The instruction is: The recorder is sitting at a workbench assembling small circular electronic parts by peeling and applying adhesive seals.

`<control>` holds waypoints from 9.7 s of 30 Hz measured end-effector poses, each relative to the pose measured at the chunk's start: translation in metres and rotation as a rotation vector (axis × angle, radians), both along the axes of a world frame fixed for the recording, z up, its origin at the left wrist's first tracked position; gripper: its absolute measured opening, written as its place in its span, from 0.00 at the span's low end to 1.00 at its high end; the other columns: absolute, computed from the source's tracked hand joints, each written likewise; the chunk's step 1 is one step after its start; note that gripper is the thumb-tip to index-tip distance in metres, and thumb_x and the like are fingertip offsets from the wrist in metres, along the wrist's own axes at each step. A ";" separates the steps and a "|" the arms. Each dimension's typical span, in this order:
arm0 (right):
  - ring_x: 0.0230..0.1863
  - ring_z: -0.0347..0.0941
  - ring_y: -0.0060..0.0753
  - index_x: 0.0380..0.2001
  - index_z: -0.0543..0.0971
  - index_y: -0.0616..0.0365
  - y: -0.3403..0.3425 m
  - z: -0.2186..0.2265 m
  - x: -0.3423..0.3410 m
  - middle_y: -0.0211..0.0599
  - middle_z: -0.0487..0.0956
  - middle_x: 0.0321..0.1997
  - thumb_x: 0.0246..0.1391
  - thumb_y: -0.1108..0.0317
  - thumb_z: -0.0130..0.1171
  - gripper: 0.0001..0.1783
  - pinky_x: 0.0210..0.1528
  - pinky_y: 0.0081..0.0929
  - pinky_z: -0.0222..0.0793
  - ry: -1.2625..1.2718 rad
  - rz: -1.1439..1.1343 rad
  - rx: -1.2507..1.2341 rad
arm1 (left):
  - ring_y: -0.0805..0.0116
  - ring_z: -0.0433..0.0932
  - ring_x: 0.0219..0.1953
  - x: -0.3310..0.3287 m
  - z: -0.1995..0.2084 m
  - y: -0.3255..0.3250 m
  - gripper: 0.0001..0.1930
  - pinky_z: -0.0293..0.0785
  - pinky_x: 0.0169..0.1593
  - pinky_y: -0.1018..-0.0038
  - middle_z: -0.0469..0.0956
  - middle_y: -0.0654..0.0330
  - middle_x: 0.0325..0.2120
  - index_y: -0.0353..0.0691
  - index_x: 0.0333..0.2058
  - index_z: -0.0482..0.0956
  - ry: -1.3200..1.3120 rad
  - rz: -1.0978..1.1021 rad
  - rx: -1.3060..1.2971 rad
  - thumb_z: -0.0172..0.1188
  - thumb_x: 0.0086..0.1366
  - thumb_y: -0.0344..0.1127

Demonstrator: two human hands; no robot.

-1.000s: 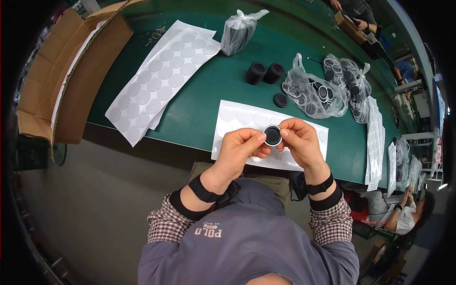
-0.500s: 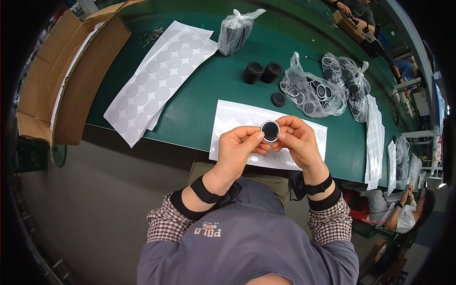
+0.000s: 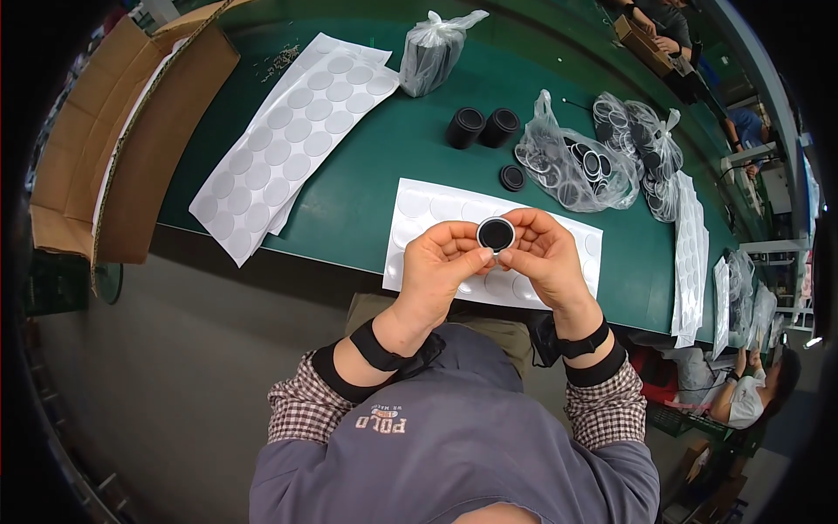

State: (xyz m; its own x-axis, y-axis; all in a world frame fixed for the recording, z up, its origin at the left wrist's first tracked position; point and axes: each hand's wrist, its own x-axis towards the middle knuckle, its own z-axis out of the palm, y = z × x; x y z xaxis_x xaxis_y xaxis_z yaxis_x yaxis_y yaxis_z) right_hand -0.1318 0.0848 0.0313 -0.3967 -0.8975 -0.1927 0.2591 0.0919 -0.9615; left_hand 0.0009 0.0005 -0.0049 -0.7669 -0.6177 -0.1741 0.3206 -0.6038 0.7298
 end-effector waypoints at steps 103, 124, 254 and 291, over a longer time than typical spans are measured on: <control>0.28 0.68 0.43 0.25 0.73 0.64 -0.051 -0.019 -0.081 0.43 0.72 0.28 0.47 0.70 0.52 0.07 0.31 0.34 0.64 1.176 0.073 0.294 | 0.75 0.70 0.37 -0.065 -0.001 -0.028 0.40 0.72 0.32 0.79 0.51 0.47 0.59 0.37 0.60 0.36 -0.272 -0.320 -0.360 0.51 0.53 0.27; 0.27 0.71 0.31 0.30 0.75 0.61 -0.023 0.019 -0.122 0.36 0.75 0.26 0.42 0.71 0.59 0.09 0.30 0.24 0.67 1.308 -0.432 0.174 | 0.69 0.77 0.26 -0.048 0.005 -0.029 0.14 0.73 0.26 0.81 0.75 0.56 0.30 0.34 0.46 0.65 -0.188 -0.111 0.028 0.46 0.62 0.31; 0.24 0.69 0.38 0.21 0.72 0.61 0.038 -0.010 -0.002 0.38 0.72 0.24 0.40 0.73 0.57 0.04 0.26 0.30 0.65 1.230 0.141 0.409 | 0.60 0.75 0.24 0.009 -0.001 0.005 0.05 0.69 0.27 0.70 0.76 0.58 0.38 0.36 0.26 0.75 -0.269 -0.525 -1.229 0.56 0.49 0.30; 0.28 0.70 0.21 0.26 0.71 0.62 0.047 0.025 -0.028 0.31 0.72 0.27 0.48 0.71 0.55 0.05 0.32 0.19 0.68 0.182 -0.013 0.192 | 0.74 0.76 0.29 -0.001 0.013 -0.016 0.06 0.73 0.33 0.81 0.76 0.55 0.34 0.30 0.33 0.74 -0.366 -0.498 -0.336 0.54 0.57 0.25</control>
